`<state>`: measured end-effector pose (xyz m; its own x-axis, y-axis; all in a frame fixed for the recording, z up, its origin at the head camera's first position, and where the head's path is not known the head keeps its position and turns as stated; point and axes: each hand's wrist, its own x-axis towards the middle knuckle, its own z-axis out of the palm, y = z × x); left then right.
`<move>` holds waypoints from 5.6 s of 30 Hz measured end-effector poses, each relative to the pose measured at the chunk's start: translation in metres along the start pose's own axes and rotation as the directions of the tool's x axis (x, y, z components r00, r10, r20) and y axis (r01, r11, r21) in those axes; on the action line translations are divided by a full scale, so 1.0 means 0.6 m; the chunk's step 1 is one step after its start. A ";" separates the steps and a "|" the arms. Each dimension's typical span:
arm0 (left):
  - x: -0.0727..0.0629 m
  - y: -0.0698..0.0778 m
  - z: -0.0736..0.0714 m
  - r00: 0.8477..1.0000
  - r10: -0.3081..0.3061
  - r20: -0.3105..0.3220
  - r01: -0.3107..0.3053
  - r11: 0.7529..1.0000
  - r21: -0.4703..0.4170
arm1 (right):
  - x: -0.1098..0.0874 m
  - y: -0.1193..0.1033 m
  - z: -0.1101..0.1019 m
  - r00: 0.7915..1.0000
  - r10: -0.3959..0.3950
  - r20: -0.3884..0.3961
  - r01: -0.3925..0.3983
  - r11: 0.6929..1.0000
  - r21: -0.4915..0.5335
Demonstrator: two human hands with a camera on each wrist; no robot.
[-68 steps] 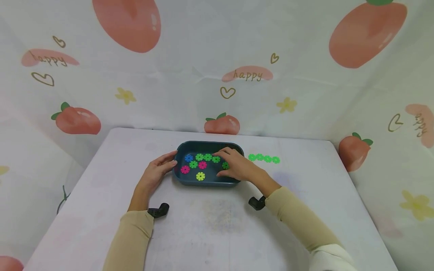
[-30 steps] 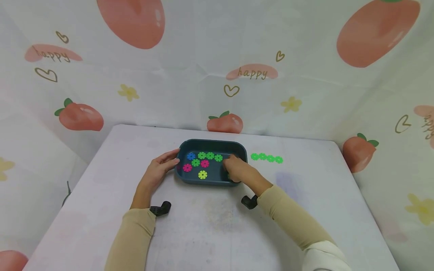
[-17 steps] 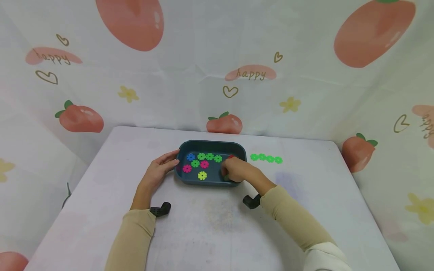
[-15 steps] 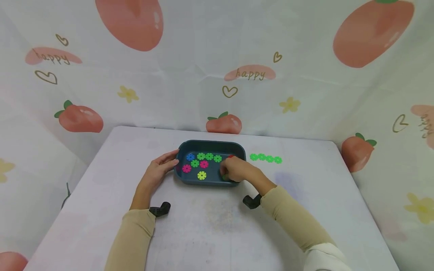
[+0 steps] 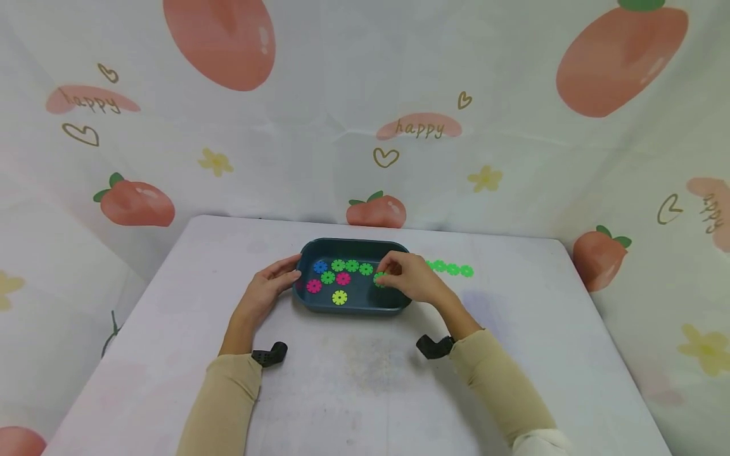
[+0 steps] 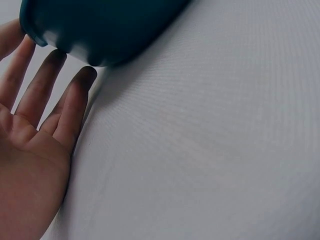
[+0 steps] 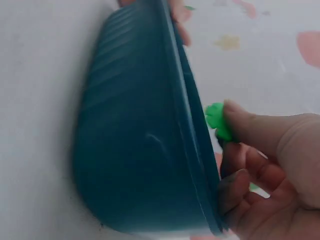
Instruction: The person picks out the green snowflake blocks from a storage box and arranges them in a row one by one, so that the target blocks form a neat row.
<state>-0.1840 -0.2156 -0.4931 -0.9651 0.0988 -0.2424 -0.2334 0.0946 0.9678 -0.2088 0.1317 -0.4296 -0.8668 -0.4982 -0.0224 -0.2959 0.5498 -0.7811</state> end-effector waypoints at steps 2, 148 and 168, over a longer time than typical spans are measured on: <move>0.000 -0.001 0.000 1.000 0.002 -0.002 -0.002 1.000 -0.001 | -0.003 0.004 -0.004 0.999 0.012 -0.033 -0.009 0.998 0.068; 0.003 0.001 0.000 1.000 -0.019 0.000 0.019 0.999 -0.027 | -0.039 0.039 -0.053 0.986 0.060 -0.155 -0.142 0.783 -0.605; 0.001 0.003 0.000 0.999 -0.032 -0.004 0.032 0.999 -0.018 | -0.008 0.007 -0.014 0.994 -0.037 -0.105 -0.034 0.798 -0.602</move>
<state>-0.1852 -0.2151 -0.4915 -0.9576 0.0917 -0.2731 -0.2663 0.0800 0.9606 -0.2096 0.1422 -0.4275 -0.8926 -0.4450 0.0720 -0.4483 0.8593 -0.2464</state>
